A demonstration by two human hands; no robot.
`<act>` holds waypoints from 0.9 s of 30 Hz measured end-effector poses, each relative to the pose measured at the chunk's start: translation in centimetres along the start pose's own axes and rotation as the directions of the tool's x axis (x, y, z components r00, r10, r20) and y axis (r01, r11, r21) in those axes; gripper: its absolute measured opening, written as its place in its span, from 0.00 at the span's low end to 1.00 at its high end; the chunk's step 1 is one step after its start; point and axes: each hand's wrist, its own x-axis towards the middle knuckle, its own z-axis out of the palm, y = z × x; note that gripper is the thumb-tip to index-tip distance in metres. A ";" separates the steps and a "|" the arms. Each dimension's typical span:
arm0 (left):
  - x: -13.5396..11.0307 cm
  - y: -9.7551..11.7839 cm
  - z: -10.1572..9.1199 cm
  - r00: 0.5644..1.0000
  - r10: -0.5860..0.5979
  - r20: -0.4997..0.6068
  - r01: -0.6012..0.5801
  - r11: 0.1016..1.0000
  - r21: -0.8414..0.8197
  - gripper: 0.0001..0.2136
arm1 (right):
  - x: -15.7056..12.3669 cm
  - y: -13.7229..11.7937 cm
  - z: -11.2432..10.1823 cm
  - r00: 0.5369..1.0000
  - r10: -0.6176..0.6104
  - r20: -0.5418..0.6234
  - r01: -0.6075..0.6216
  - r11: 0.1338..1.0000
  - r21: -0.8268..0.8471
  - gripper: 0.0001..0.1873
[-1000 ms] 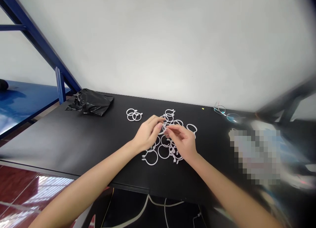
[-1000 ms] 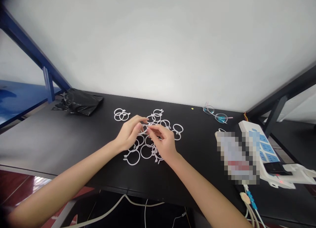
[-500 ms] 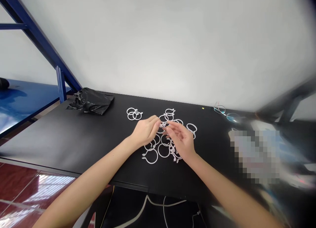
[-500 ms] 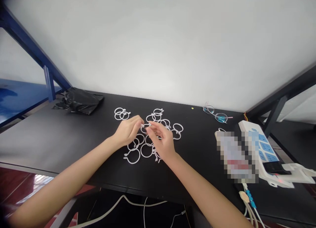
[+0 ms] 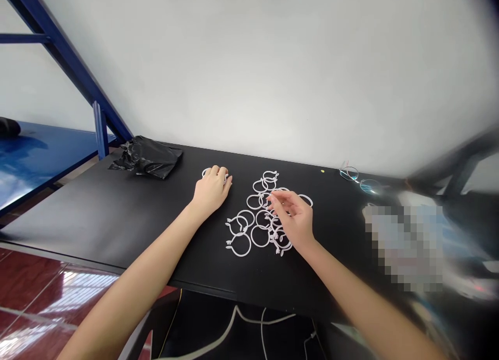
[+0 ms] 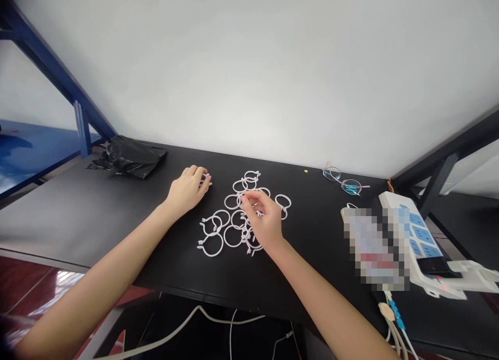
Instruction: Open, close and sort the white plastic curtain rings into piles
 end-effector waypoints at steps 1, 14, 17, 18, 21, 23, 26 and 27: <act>-0.1 0.2 -0.3 1.000 -0.012 -0.026 0.012 1.000 -0.006 0.11 | 0.0 0.1 0.0 1.000 -0.008 0.005 0.008 1.000 -0.019 0.06; -1.0 0.7 -3.6 0.644 0.571 0.509 -0.077 0.711 -0.699 0.08 | 0.1 0.3 -0.1 0.997 -0.074 -0.009 0.073 0.994 -0.080 0.04; -0.9 0.4 -3.2 0.624 0.578 0.525 -0.030 0.689 -0.724 0.07 | 0.1 0.2 -0.1 0.997 -0.075 -0.016 0.074 0.994 -0.079 0.04; -0.9 0.4 -3.1 0.636 0.572 0.517 -0.025 0.685 -0.728 0.06 | 0.1 0.2 -0.1 0.997 -0.075 -0.019 0.074 0.994 -0.078 0.04; -0.8 0.3 -3.1 0.685 0.552 0.475 -0.026 0.671 -0.741 0.03 | 0.1 0.2 -0.2 0.997 -0.081 -0.020 0.079 0.994 -0.077 0.04; -0.8 0.5 -3.0 0.742 0.511 0.434 -0.008 0.654 -0.756 0.03 | 0.1 0.1 -0.2 0.995 -0.095 -0.017 0.094 0.993 -0.077 0.03; -0.8 1.1 -2.5 0.818 0.439 0.372 0.064 0.573 -0.817 0.08 | 0.0 -0.1 -0.2 0.989 -0.147 0.031 0.149 0.986 -0.069 0.03; -0.9 1.5 -2.3 0.842 0.415 0.346 0.098 0.513 -0.853 0.09 | 0.0 -0.1 -0.1 0.982 -0.176 0.068 0.181 0.981 -0.064 0.04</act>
